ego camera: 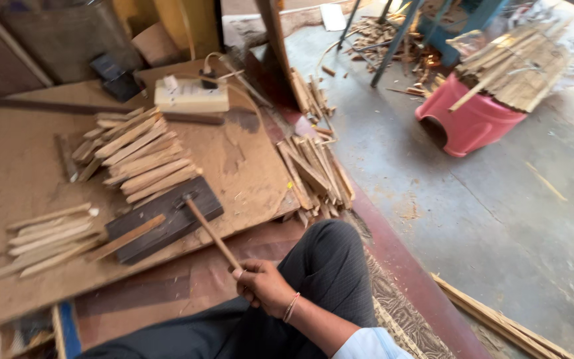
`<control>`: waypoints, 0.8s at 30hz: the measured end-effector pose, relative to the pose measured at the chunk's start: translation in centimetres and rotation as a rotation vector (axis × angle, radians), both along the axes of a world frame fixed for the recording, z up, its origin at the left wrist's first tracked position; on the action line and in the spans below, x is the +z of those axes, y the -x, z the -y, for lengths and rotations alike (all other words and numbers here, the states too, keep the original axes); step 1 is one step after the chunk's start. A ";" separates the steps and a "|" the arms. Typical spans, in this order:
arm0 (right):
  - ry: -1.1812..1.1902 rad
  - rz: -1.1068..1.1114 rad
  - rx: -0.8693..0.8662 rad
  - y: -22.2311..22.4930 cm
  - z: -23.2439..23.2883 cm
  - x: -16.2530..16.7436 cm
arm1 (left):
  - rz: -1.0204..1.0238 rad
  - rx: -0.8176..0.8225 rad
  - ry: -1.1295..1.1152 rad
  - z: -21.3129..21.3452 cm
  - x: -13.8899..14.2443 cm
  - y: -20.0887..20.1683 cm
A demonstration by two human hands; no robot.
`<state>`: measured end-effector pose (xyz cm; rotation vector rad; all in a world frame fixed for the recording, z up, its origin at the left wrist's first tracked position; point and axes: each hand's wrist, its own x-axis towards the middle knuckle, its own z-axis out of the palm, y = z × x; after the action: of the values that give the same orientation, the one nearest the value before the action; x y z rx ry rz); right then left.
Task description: The person sits on the floor and repeatedly hammers nails into small wooden sticks using a hammer and a metal block. They pick up each stick, position it, hammer the nail, and then place the finished piece aside.
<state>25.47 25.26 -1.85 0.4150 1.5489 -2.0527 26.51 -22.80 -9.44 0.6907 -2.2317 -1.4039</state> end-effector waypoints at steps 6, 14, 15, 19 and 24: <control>-0.007 -0.027 -0.034 0.0 1.9 -2.2 | -0.215 -0.201 -0.290 -0.6 3.0 1.7; 0.020 -0.047 0.019 0.1 2.6 -1.4 | -0.292 -0.498 -0.212 -15.9 8.0 12.4; 0.027 -0.048 0.021 0.2 2.7 -1.3 | -0.303 -0.483 -0.034 -17.2 7.9 13.2; -0.005 -0.054 0.030 0.7 2.7 -1.0 | -0.443 -0.420 0.403 -19.9 6.4 16.0; -0.031 -0.035 0.038 2.0 2.6 -0.3 | -0.401 -0.384 0.309 -20.2 4.3 17.9</control>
<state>23.52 22.66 -2.10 0.3603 1.5988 -2.0200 8.61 -2.56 -5.09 -0.1234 -2.2438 -1.1835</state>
